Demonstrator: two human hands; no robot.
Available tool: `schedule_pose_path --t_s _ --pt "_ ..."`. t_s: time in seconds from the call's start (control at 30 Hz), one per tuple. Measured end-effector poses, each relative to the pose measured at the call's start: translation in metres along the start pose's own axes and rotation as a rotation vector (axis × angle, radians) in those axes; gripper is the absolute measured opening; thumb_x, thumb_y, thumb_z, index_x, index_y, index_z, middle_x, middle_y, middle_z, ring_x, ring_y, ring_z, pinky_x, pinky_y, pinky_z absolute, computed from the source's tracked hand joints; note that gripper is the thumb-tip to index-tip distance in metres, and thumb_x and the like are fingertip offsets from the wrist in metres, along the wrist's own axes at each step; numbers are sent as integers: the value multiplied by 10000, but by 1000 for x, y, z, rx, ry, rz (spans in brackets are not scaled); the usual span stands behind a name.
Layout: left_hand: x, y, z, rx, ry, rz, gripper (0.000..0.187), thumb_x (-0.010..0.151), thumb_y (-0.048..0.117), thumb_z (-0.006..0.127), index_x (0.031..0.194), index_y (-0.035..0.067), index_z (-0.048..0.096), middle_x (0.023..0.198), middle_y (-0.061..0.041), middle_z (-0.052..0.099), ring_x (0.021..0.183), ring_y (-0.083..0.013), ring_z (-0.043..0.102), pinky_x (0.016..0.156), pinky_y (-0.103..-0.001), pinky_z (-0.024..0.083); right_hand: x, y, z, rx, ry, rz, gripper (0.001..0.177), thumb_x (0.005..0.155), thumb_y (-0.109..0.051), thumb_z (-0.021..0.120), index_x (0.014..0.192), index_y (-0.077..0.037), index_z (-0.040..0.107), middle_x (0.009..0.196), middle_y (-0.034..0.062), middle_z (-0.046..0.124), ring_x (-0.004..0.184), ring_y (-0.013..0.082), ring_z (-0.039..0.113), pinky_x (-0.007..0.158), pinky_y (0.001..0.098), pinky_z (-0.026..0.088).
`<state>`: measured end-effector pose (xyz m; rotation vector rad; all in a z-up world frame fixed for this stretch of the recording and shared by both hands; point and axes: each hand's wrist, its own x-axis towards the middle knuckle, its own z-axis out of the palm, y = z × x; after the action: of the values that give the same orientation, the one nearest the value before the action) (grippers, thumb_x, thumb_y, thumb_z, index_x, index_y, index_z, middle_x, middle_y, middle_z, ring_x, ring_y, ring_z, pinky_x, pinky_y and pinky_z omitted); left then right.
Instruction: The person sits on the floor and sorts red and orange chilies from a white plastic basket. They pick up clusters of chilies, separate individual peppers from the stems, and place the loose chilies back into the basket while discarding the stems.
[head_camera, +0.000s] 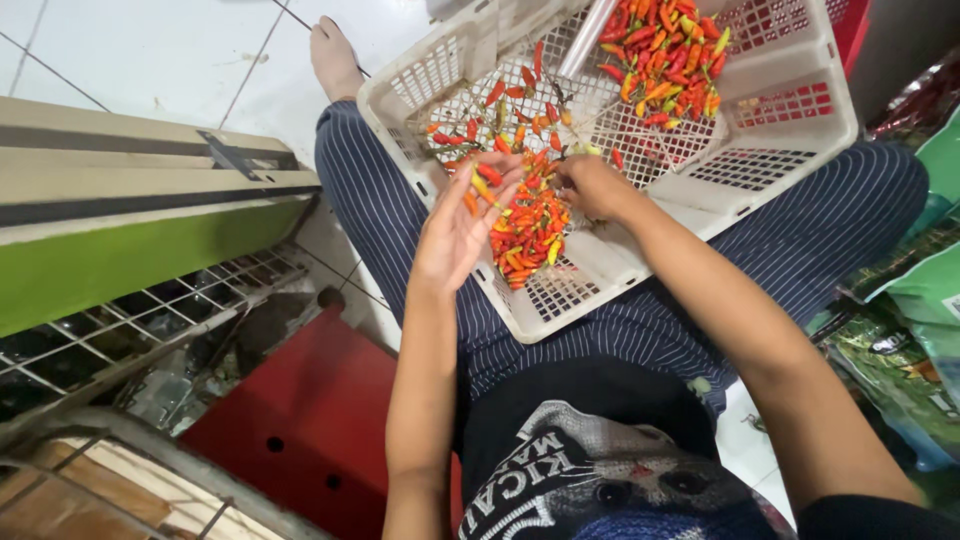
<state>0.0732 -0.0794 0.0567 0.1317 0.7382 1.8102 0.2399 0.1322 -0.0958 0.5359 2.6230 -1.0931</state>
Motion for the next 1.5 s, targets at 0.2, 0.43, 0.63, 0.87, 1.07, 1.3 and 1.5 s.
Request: schedule_pose_path --t_s 0.2,0.43,0.63,0.87,1.07,1.3,1.5 --pt "6 -17 -11 -65 89 36 389 1145 249 422 1334 -53 579 1363 -212 639 1351 -282 581 1191 -416 428 4 28 14 -49 -47 -34 127 795 -50 729 916 -18 708 948 195 685 900 372 677 815 446 551" --pt "3 -21 -15 -38 47 71 329 1164 236 432 1240 -40 593 1380 -220 637 1355 -308 590 1216 -422 441 -4 5 -19 42 86 -15 74 871 -73 712 914 -13 706 942 170 682 888 342 673 817 438 551" --pt "9 -14 -4 17 117 -51 366 1124 293 438 1276 6 607 1348 -161 631 1276 -228 606 1164 -399 448 -41 -99 -111 492 137 152 165 966 -219 691 1051 -78 696 976 46 670 824 166 636 743 334 535" --pt "4 -8 -15 -34 56 -226 320 1133 343 459 1194 57 588 1095 -63 626 972 -146 621 852 -313 543 -30 -158 -108 583 228 -152 199 987 -243 749 1082 -68 759 939 42 689 855 132 634 793 287 511" --pt "-37 8 -39 -149 -30 -80 308 1240 274 449 1165 2 574 1071 -75 603 876 -112 555 728 -235 469 -2 -111 -53 451 140 2 168 958 -224 746 1043 -81 771 959 41 734 863 164 688 781 301 545" --pt "-31 9 -26 18 22 -71 449 1160 313 329 1369 -26 535 1417 -217 600 1367 -301 580 1191 -390 458 8 -113 13 64 55 -423 458 634 -115 801 1080 -24 751 1066 204 692 967 402 639 819 503 531" --pt "-21 13 -20 -74 -38 -63 488 1169 342 329 1438 -30 495 1498 -217 544 1428 -305 520 1212 -401 412 6 -94 46 -36 -43 -416 194 796 -61 740 981 -9 717 1029 204 687 1005 414 648 853 496 538"
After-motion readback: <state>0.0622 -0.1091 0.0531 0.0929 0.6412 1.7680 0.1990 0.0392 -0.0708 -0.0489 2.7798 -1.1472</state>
